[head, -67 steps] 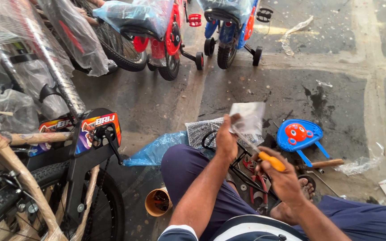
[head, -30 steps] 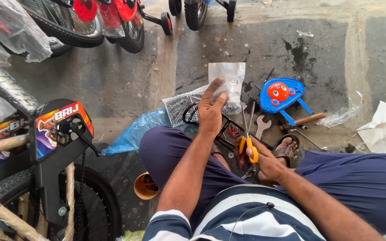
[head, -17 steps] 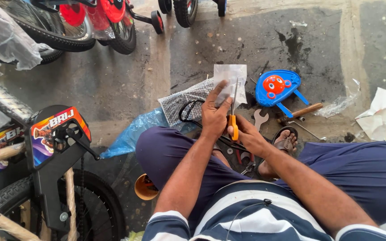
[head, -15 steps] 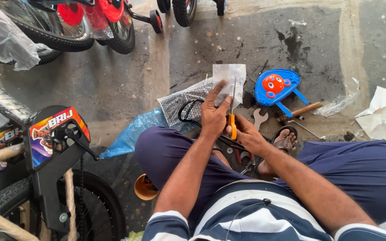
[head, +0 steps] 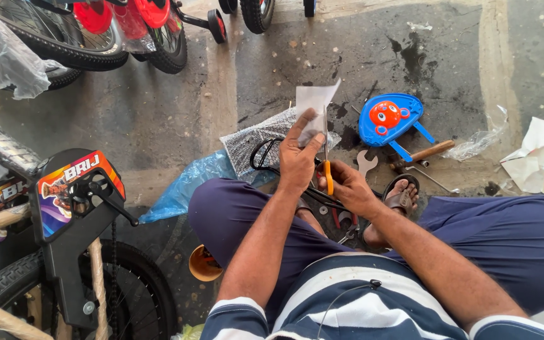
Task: The person unwraps a bubble-wrapped package using pliers and scissors, then removes a blue plastic bicycle seat and a metal frame. They attach the seat to the frame using a screwdriver and tighten the screws.
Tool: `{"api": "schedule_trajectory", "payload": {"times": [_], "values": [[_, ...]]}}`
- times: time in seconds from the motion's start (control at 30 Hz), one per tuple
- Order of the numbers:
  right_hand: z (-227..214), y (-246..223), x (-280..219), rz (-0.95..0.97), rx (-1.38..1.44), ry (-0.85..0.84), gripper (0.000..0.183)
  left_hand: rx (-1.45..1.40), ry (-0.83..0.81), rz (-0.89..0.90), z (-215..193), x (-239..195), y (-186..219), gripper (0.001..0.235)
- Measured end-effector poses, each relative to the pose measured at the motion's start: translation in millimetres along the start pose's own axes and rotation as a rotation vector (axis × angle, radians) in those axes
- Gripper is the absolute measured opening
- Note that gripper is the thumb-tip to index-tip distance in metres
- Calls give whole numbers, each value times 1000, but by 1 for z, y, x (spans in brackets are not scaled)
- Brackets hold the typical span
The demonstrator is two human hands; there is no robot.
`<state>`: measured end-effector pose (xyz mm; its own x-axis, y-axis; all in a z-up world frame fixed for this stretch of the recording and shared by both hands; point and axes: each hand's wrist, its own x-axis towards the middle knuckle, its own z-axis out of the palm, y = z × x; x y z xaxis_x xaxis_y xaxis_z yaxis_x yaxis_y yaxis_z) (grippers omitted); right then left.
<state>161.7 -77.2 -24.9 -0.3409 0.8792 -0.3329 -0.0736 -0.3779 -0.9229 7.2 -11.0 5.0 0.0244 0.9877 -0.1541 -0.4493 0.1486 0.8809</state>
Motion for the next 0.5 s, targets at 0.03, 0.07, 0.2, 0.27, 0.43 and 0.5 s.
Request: {"api": "schedule_trajectory", "payload": {"times": [0.03,0.07,0.2,0.27,0.43,0.5], "values": [[0,3,-2,40,-12,-31,47,-12,3,-7,-2,1,-1,53],[0,8,-6,80,-25,-62,50,-54,11,5,-4,3,0,52],[-4,37,-16,169,-291,-185,62,-174,22,52,-13,13,2,52],[-12,59,-15,446,-444,-153,65,-188,28,54,-14,15,2,52],[-41,117,-8,392,-1089,-120,46,-190,9,19,-13,14,-1,52],[-50,133,-6,561,-1278,-215,32,-202,-5,-3,-12,13,-2,52]]}}
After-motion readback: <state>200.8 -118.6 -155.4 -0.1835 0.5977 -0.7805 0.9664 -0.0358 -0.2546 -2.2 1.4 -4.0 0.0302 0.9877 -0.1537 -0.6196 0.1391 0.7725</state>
